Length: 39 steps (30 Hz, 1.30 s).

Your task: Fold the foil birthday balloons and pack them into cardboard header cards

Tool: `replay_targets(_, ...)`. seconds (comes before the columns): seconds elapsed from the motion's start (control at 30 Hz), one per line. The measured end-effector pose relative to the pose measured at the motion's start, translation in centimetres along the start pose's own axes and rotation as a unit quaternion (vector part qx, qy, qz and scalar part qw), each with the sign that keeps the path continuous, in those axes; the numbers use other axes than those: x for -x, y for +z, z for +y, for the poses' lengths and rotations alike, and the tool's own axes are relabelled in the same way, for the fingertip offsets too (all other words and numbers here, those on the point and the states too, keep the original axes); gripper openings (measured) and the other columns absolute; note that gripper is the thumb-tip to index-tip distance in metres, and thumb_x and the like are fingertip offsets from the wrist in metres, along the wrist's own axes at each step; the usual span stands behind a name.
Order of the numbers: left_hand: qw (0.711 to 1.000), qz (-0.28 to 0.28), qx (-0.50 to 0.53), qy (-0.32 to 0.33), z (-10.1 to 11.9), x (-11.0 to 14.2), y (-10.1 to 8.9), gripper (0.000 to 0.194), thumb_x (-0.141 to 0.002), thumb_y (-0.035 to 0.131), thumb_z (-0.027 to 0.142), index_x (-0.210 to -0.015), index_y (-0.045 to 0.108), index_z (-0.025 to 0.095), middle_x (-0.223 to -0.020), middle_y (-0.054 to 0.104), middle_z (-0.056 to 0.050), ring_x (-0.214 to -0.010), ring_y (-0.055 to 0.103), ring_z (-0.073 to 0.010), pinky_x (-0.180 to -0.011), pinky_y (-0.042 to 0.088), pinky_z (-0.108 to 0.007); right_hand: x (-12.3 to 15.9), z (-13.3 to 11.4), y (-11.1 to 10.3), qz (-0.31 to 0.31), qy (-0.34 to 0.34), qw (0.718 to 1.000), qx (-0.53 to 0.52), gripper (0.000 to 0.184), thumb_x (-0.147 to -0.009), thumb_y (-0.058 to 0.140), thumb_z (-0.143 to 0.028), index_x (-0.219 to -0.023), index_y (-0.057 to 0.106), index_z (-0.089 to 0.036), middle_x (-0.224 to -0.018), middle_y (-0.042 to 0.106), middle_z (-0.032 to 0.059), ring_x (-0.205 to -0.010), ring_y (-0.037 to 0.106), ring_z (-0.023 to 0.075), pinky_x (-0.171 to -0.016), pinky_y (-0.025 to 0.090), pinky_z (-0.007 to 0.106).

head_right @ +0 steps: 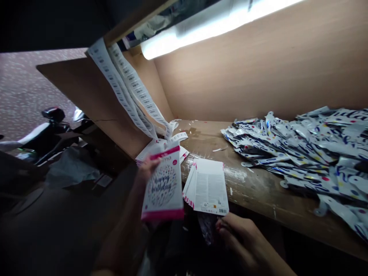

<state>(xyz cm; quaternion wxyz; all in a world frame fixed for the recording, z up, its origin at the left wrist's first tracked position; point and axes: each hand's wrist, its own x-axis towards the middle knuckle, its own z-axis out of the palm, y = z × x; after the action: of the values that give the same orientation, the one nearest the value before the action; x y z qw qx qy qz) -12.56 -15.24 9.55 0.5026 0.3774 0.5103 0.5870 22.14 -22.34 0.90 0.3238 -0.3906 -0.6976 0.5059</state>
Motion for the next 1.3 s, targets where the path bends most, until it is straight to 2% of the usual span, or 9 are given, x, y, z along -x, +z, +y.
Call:
replay_targets(0.07, 0.962, 0.050, -0.238, 0.124, 3.7, -4.2, -1.8, 0.051, -0.086, 0.066, 0.025, -0.135, 0.056, 0.019, -0.107, 0.068, -0.008, -0.091, 0.068, -0.0229, -0.087, 0.057, -0.039, -0.6, 1.1, -0.3, -0.018, 0.041, 0.999, 0.014, 0.032, -0.097, 0.060, -0.050, -0.089, 0.074, -0.023, -0.086, 0.074, 0.0071, -0.078, 0.066, 0.0264, -0.070, 0.053, 0.032)
replay_targets(0.13, 0.850, 0.070, -0.479, 0.209, 4.7, -8.0, -1.6, 0.049, -0.088, 0.060, 0.018, -0.136, 0.057, 0.018, -0.120, 0.066, -0.012, -0.107, 0.065, -0.0279, -0.099, 0.051, -0.044, -1.5, 2.2, -0.4, 0.026, 0.070, 0.997, 0.036, 0.038, -0.099, 0.054, -0.054, -0.093, 0.072, -0.021, -0.091, 0.075, 0.0077, -0.084, 0.067, 0.0272, -0.075, 0.052, 0.033)
replay_targets(0.23, 0.681, 0.032, -0.709, 0.181, 1.9, -12.2, 1.5, 0.043, -0.096, 0.044, 0.011, -0.136, 0.058, 0.017, -0.136, 0.055, -0.019, -0.116, 0.061, -0.0323, -0.100, 0.048, -0.047, -2.7, 3.6, -0.2, 0.115, 0.097, 0.985, 0.085, 0.042, -0.100, 0.050, -0.056, -0.088, 0.068, -0.020, -0.084, 0.073, 0.0068, -0.079, 0.066, 0.0256, -0.071, 0.049, 0.032)
replay_targets(0.33, 0.614, -0.021, -0.783, 0.101, -2.1, -14.1, 4.6, 0.039, -0.100, 0.037, 0.011, -0.133, 0.057, 0.013, -0.137, 0.052, -0.022, -0.116, 0.060, -0.0321, -0.093, 0.050, -0.043, -3.9, 4.6, 0.4, 0.179, 0.124, 0.964, 0.152, 0.038, -0.098, 0.051, -0.055, -0.090, 0.068, -0.021, -0.085, 0.074, 0.0076, -0.079, 0.067, 0.0267, -0.071, 0.047, 0.034)
replay_targets(0.47, 0.621, -0.031, -0.777, 0.097, -5.5, -12.7, 5.1, 0.037, -0.102, 0.046, 0.022, -0.137, 0.053, 0.010, -0.136, 0.054, -0.023, -0.121, 0.055, -0.0313, -0.093, 0.050, -0.040, -5.7, 5.9, 0.9, 0.202, 0.155, 0.941, 0.225, 0.032, -0.094, 0.056, -0.051, -0.095, 0.069, -0.021, -0.088, 0.075, 0.0087, -0.080, 0.070, 0.0279, -0.070, 0.046, 0.034)
replay_targets(0.63, 0.663, -0.137, -0.721, 0.151, -10.7, -4.3, 5.0, 0.041, -0.103, 0.051, 0.048, -0.122, 0.066, 0.014, -0.128, 0.064, -0.017, -0.123, 0.055, -0.0313, -0.104, 0.046, -0.044, -7.8, 7.9, 0.7, 0.205, 0.188, 0.945, 0.174, 0.039, -0.087, 0.061, -0.053, -0.102, 0.073, -0.019, -0.088, 0.077, 0.0100, -0.082, 0.072, 0.0294, -0.071, 0.049, 0.035)
replay_targets(0.8, 0.693, -0.178, -0.675, 0.177, -15.6, 2.4, 7.2, 0.065, -0.098, 0.056, 0.058, -0.148, 0.053, 0.017, -0.156, 0.050, -0.016, -0.141, 0.044, -0.0349, -0.114, 0.040, -0.051, -7.9, 10.3, 0.0, 0.196, 0.220, 0.956, 0.015, 0.047, -0.072, 0.069, -0.048, -0.104, 0.073, -0.013, -0.095, 0.079, 0.0117, -0.085, 0.075, 0.0325, -0.071, 0.057, 0.038)
replay_targets(1.03, 0.714, -0.165, -0.661, 0.158, -16.3, 2.3, 7.0, 0.072, -0.101, 0.051, 0.056, -0.156, 0.044, 0.011, -0.164, 0.040, -0.020, -0.153, 0.035, -0.0350, -0.121, 0.033, -0.052, -5.9, 11.1, -0.4, 0.283, 0.259, 0.911, -0.150, 0.053, -0.067, 0.072, -0.043, -0.111, 0.067, -0.014, -0.103, 0.080, 0.0153, -0.091, 0.077, 0.0363, -0.070, 0.062, 0.040)
replay_targets(1.3, 0.709, -0.174, -0.667, 0.146, -16.1, 2.5, 6.8, 0.078, -0.100, 0.048, 0.063, -0.157, 0.043, 0.010, -0.163, 0.040, -0.023, -0.153, 0.034, -0.0376, -0.122, 0.031, -0.054, -6.8, 11.5, 1.6, 0.308, 0.239, 0.906, -0.165, 0.042, -0.072, 0.068, -0.039, -0.108, 0.064, -0.018, -0.088, 0.079, 0.0093, -0.082, 0.077, 0.0320, -0.070, 0.063, 0.040)
